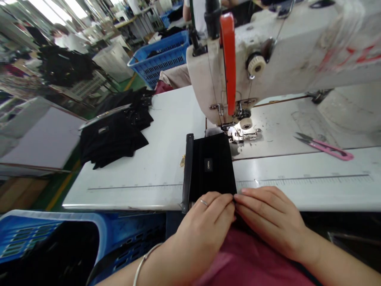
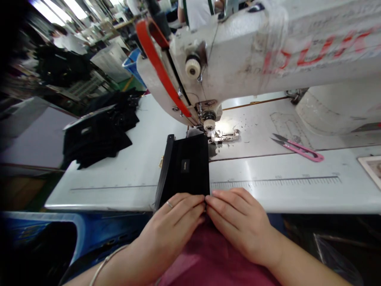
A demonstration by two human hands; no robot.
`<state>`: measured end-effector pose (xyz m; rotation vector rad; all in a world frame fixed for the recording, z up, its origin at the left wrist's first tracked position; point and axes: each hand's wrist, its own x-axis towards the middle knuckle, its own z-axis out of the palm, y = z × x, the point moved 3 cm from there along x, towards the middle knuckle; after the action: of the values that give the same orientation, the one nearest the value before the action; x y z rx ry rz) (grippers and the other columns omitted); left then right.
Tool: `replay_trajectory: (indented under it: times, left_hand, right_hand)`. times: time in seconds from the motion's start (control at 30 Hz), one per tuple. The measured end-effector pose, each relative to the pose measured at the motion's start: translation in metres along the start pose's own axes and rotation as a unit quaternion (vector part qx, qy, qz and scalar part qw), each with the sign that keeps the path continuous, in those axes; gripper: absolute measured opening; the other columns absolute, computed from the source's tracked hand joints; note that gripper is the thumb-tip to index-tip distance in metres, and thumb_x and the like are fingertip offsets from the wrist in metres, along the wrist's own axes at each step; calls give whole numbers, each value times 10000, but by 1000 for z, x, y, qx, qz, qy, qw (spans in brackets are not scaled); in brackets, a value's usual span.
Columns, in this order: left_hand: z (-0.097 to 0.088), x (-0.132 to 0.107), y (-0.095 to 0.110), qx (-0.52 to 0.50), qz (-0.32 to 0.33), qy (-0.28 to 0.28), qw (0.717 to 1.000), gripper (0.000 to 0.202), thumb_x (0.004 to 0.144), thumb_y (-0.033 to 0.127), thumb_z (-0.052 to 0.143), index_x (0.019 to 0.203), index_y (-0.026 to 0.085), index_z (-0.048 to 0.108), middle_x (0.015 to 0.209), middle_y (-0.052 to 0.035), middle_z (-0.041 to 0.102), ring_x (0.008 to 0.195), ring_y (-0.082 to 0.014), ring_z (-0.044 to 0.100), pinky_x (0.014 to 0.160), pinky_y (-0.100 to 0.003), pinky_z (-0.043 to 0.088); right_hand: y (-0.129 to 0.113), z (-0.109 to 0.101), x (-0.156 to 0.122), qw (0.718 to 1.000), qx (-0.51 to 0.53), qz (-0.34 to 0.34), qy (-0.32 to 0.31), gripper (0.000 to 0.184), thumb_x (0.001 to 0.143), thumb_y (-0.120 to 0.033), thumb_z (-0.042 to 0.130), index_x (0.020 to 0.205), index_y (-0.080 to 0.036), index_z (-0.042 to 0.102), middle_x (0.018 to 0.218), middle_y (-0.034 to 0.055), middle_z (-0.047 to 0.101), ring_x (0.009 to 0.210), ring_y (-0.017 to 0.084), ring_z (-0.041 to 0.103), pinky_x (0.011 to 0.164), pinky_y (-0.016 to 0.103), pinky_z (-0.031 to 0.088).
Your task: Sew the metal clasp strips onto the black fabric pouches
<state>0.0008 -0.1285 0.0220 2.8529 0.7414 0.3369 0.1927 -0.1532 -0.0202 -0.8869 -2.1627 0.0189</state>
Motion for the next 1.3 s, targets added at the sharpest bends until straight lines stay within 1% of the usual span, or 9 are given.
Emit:
replay_trajectory:
  times: [0.07,0.17,0.27,0.37,0.67,0.87,0.97,1.13,1.3]
  left_hand:
    - [-11,7,-1,36,9,-44,998,290,1011,163,526,1266,69,627,1295,-132,670,1190,-269,626,1099,-448,521]
    - [-22,28,-23,62,9,-34,997,312,1033,193,498,1299,78,614,1370,-131,638,1307,-273,573,1153,-441,485]
    - [-15,48,-52,60,14,-34,997,375,1047,246,482,1377,85,560,1479,-146,557,1437,-292,460,1212,-477,422]
    - [-3,56,-65,43,25,-38,998,400,1055,264,461,1408,90,532,1502,-150,537,1443,-281,460,1224,-480,405]
    - [-6,57,-67,4,7,-3,1000,361,1030,275,522,1342,101,572,1452,-125,594,1388,-251,526,1209,-436,436]
    - [-6,64,-76,26,20,-12,999,357,1032,250,507,1345,93,573,1442,-135,594,1386,-255,525,1214,-445,428]
    - [-11,59,-70,18,47,-8,999,298,1027,274,531,1235,93,642,1350,-131,652,1306,-253,589,1166,-407,486]
    - [-19,47,-65,-40,102,40,993,267,1046,143,434,1062,100,697,1117,-87,742,1153,-194,670,1083,-316,549]
    - [-16,50,-79,-38,118,67,990,294,1053,140,402,1092,121,693,1134,-86,751,1186,-195,670,1096,-324,549]
  right_hand:
    - [1,-1,2,1000,9,-3,-14,241,937,-62,645,1170,-94,697,1246,72,722,1251,256,583,1029,445,470]
    - [2,-4,10,1000,10,-2,-28,189,962,-86,618,1129,-101,706,1171,56,746,1209,211,613,1075,402,447]
    - [1,-5,19,999,7,2,-48,201,999,-89,537,1092,-113,713,1123,40,757,1129,181,652,1076,372,443]
    - [0,-6,26,998,8,9,-55,271,1026,-89,452,1023,-120,721,1088,34,765,1049,166,684,1024,354,475]
    - [1,-3,34,999,-13,17,-49,424,1076,-131,334,941,-173,733,985,-17,780,930,120,699,925,300,491]
    - [14,-1,44,998,-2,18,-62,389,1071,-143,363,960,-163,735,1018,9,771,997,141,682,955,306,489]
    - [21,1,46,998,9,14,-68,335,1063,-171,409,979,-165,733,1045,23,763,1019,163,671,969,332,494]
    - [34,2,50,995,18,21,-101,327,1058,-168,400,983,-148,718,1087,51,748,1006,170,671,968,350,513]
    - [47,3,55,989,29,16,-142,238,995,-118,486,1100,-122,700,1162,84,722,1074,206,655,984,399,533]
